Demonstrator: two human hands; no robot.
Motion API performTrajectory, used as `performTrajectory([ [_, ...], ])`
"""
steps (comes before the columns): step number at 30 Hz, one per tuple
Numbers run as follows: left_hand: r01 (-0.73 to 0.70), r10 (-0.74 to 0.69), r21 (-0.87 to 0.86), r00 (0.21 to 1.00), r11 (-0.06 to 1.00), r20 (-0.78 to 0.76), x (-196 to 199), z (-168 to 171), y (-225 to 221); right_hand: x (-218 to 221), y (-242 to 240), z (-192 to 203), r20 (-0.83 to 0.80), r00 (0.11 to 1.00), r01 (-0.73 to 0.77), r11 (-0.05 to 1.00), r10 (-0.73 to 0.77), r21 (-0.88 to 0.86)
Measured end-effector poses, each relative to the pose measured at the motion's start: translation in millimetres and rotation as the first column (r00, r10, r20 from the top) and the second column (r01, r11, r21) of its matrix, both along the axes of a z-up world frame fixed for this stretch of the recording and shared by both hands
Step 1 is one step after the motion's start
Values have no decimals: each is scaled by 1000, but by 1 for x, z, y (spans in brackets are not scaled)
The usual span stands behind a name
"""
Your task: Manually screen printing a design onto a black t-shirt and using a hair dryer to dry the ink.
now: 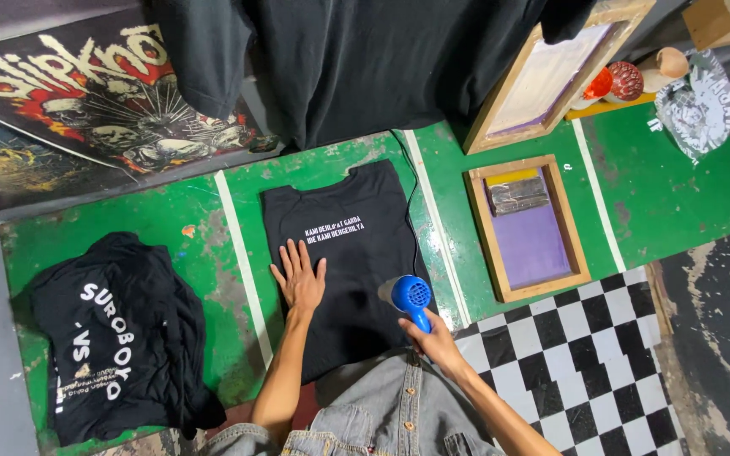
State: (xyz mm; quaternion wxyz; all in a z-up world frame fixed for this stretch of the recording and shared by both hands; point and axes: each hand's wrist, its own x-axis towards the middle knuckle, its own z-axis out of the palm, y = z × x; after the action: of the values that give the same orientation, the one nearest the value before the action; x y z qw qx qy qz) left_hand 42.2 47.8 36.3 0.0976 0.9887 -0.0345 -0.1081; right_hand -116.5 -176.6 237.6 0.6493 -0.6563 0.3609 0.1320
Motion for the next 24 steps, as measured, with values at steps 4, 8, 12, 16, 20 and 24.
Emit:
performTrajectory([
  [4,28,-30,-58,999,998,-27,7,5,-29,41,21,-2,45,999,0,1000,0,11],
  [8,103,-115,-172,992,980,-60,6,-7,-70,111,48,-28,183,983,-9,999,17,-45],
  [12,143,-149,-197,989,970,-13,0,-11,-82,195,66,-62,167,986,18,993,1,-114],
  [16,154,-155,-195,988,969,13,4,-9,-77,215,67,-83,174,984,50,994,-33,-93],
  [20,160,-155,-195,987,968,38,3,-6,-71,183,57,-39,117,990,-58,983,79,-174],
  [24,165,-156,-186,986,969,61,3,-1,-56,111,31,-17,166,986,-21,998,29,-54],
])
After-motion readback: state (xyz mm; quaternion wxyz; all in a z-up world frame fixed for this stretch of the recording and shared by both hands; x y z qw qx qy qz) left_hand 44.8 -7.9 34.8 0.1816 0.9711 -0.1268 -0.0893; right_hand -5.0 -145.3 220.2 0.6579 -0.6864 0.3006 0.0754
